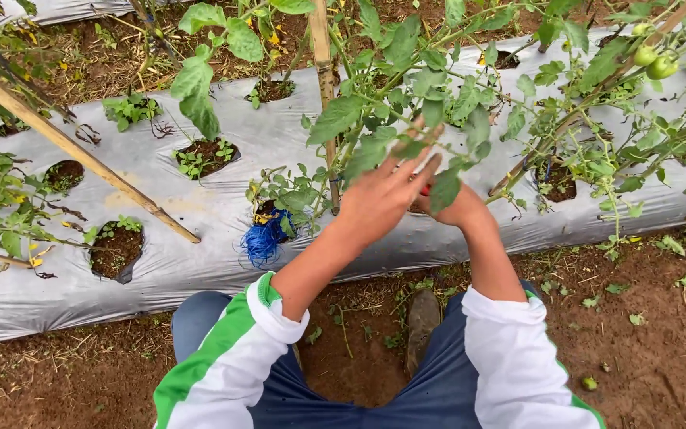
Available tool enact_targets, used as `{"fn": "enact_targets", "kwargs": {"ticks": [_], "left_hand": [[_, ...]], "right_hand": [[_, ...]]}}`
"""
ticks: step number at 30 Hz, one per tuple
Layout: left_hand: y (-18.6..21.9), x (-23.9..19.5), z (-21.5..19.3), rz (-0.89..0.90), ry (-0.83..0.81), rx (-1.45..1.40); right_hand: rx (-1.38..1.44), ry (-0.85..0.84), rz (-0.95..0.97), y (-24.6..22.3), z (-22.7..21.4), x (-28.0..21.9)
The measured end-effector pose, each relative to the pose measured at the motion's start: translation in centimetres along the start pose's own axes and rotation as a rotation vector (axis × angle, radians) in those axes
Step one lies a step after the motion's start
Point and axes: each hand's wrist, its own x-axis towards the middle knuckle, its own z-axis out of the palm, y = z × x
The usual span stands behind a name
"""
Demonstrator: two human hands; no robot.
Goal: Pruning tomato plants by cutting off suckers and extra leaves using pruning shears
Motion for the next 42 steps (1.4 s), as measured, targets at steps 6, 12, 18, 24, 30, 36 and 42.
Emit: {"fn": "enact_targets", "kwargs": {"ticks": [6, 12, 18, 24, 30, 36, 42], "left_hand": [[-5.1, -2.6, 3.9, -0.187, -0.125, 0.061], [-7.4, -2.8, 2.4, -0.195, -0.015, -0.459], [-9.1, -4.5, -0.4, -0.333, 0.092, -1.109], [-16.0, -6.2, 3.1, -0.902, 0.145, -1.038], [-9.4, -3.8, -1.2, -1.025, -0.398, -0.651], [-9.2, -8.2, 5.5, -0.865, -0.245, -0.799], [-7.6, -12.2, 6.9, -0.890, -0.061, -0.980]], "right_hand": [[0.070, -0.098, 0.170, -7.9, -5.5, -4.5], [0.267, 0.220, 0.005, -3.3, 0.2, 0.5], [0.542, 0.252, -0.091, -8.8, -0.9, -1.2], [0.538, 0.339, -0.182, -7.1, 0.2, 1.3], [0.564, 0.255, -0.242, -9.7, -1.7, -2.4], [0.554, 0.131, -0.284, -11.5, -2.3, -4.2], [0.362, 0.062, -0.253, -12.1, -0.9, -4.7]]}}
